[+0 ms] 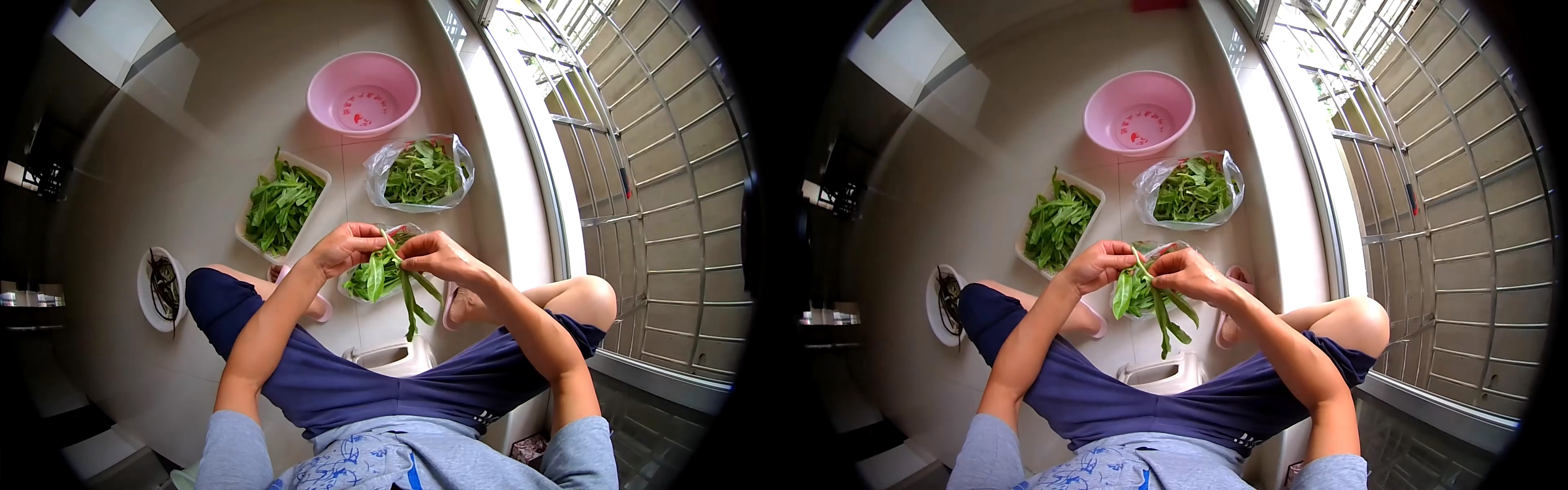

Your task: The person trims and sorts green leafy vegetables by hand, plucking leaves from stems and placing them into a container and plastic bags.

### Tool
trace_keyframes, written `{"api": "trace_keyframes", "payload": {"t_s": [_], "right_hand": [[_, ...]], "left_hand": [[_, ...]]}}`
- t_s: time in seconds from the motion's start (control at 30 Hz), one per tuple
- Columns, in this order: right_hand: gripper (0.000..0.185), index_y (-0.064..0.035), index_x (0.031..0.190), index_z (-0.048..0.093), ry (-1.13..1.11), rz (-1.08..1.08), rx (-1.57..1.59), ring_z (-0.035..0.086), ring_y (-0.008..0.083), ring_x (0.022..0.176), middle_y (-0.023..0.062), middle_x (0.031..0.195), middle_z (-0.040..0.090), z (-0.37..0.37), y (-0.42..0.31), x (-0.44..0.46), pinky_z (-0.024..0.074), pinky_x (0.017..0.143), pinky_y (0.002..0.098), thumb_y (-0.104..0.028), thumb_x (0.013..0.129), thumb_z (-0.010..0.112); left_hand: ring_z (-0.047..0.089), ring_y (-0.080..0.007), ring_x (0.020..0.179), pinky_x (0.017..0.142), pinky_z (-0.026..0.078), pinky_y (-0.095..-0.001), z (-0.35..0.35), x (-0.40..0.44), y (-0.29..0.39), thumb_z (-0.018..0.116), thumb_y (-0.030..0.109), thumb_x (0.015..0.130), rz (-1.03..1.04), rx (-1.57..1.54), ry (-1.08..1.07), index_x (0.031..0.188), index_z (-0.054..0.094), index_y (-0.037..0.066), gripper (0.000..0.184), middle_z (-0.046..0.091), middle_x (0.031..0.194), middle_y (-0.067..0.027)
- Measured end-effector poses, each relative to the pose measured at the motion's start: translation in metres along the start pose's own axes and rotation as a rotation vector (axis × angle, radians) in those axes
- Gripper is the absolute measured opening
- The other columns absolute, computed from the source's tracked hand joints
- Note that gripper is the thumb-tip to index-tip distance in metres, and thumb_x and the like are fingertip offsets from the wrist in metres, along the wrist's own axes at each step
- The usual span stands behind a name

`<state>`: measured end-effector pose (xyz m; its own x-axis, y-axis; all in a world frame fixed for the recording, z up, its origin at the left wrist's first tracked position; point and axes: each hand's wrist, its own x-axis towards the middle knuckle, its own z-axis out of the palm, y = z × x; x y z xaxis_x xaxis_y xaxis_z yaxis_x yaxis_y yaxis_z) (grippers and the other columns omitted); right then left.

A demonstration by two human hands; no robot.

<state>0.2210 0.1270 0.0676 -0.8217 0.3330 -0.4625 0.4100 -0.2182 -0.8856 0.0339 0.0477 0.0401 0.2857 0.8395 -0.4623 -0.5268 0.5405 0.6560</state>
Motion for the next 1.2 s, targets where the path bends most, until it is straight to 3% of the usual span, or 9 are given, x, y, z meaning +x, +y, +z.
{"api": "trace_keyframes", "payload": {"t_s": [0.27, 0.33, 0.37, 0.47, 0.63, 0.77, 0.9, 1.07, 1.2], "right_hand": [[0.018, 0.002, 0.089, 0.056, -0.031, -0.013, -0.017, 0.051, 0.0078, 0.071, 0.0033, 0.078, 0.057, 0.0, 0.002, -0.001, 0.041, 0.067, 0.0204, -0.006, 0.073, 0.054], [0.021, 0.0025, 0.091, 0.055, 0.08, -0.134, 0.073, 0.051, 0.0084, 0.072, 0.0048, 0.079, 0.058, 0.006, 0.004, 0.001, 0.0417, 0.066, 0.0214, -0.008, 0.073, 0.055], [0.021, 0.0034, 0.088, 0.057, 0.271, -0.19, -0.11, 0.052, 0.0094, 0.07, 0.0058, 0.077, 0.059, 0.007, 0.003, -0.001, 0.0423, 0.063, 0.0225, -0.011, 0.072, 0.057], [0.022, 0.0006, 0.08, 0.06, 0.397, -0.18, -0.171, 0.055, 0.0122, 0.064, 0.0103, 0.072, 0.059, 0.011, -0.003, -0.002, 0.0437, 0.06, 0.0258, -0.017, 0.068, 0.059], [0.019, -0.0014, 0.072, 0.057, 0.093, 0.019, 0.004, 0.036, 0.0032, 0.049, -0.0014, 0.055, 0.046, 0.02, 0.0, 0.001, 0.0259, 0.042, 0.0194, -0.02, 0.074, 0.057], [0.01, -0.0007, 0.071, 0.058, 0.2, 0.084, 0.404, 0.039, 0.005, 0.046, -0.0007, 0.058, 0.05, 0.019, 0.009, 0.007, 0.0287, 0.041, 0.0182, -0.01, 0.07, 0.058], [0.01, -0.0003, 0.074, 0.058, 0.399, 0.002, 0.493, 0.039, 0.0037, 0.045, -0.0005, 0.058, 0.051, 0.017, 0.004, 0.004, 0.0287, 0.041, 0.0156, -0.01, 0.071, 0.057], [0.016, -0.0014, 0.084, 0.059, 0.496, -0.196, 0.208, 0.041, 0.0023, 0.053, -0.001, 0.066, 0.054, -0.007, 0.004, 0.007, 0.032, 0.046, 0.0165, -0.014, 0.077, 0.053], [0.017, 0.0003, 0.088, 0.057, 0.436, -0.133, 0.189, 0.047, 0.0047, 0.059, 0.002, 0.069, 0.056, -0.01, -0.008, 0.002, 0.0375, 0.052, 0.018, -0.011, 0.075, 0.053]], "left_hand": [[0.055, -0.0144, 0.077, 0.071, 0.045, -0.0248, 0.003, 0.0, 0.0, 0.053, 0.004, 0.075, 0.034, 0.002, -0.001, 0.084, 0.054, 0.0, 0.01, 0.057, 0.084, -0.0081], [0.055, -0.0141, 0.076, 0.07, 0.045, -0.0247, 0.003, 0.001, -0.002, 0.053, 0.004, 0.075, 0.054, 0.017, 0.016, 0.083, 0.054, 0.0, 0.01, 0.057, 0.083, -0.0079], [0.055, -0.0131, 0.073, 0.068, 0.044, -0.0239, 0.002, 0.002, -0.004, 0.053, 0.006, 0.075, 0.078, 0.041, 0.055, 0.083, 0.055, 0.0, 0.01, 0.057, 0.082, -0.0071], [0.054, -0.0107, 0.069, 0.063, 0.043, -0.0221, 0.003, 0.004, -0.007, 0.054, 0.008, 0.075, 0.126, 0.102, 0.147, 0.083, 0.055, 0.0, 0.011, 0.057, 0.079, -0.0055], [0.051, -0.0074, 0.064, 0.059, 0.041, -0.02, 0.018, 0.006, -0.01, 0.054, 0.01, 0.075, 0.27, 0.284, 0.263, 0.083, 0.056, 0.001, 0.012, 0.056, 0.075, -0.0023], [0.049, -0.0058, 0.062, 0.058, 0.04, -0.019, 0.025, 0.007, -0.012, 0.054, 0.011, 0.076, 0.383, 0.256, 0.341, 0.082, 0.055, 0.003, 0.01, 0.054, 0.071, -0.0002], [0.048, -0.005, 0.059, 0.056, 0.039, -0.0168, 0.026, 0.007, -0.018, 0.054, 0.01, 0.076, 0.409, 0.094, 0.518, 0.081, 0.054, 0.004, 0.008, 0.053, 0.07, 0.0011], [0.047, -0.005, 0.057, 0.056, 0.039, -0.0166, 0.017, -0.001, -0.002, 0.054, 0.01, 0.075, 0.356, -0.015, 0.457, 0.079, 0.055, 0.003, 0.007, 0.054, 0.068, 0.0003], [0.048, -0.0061, 0.054, 0.053, 0.04, -0.0164, 0.014, -0.004, 0.002, 0.054, 0.01, 0.075, 0.281, -0.052, 0.379, 0.079, 0.055, 0.003, 0.008, 0.054, 0.067, -0.0001]]}}
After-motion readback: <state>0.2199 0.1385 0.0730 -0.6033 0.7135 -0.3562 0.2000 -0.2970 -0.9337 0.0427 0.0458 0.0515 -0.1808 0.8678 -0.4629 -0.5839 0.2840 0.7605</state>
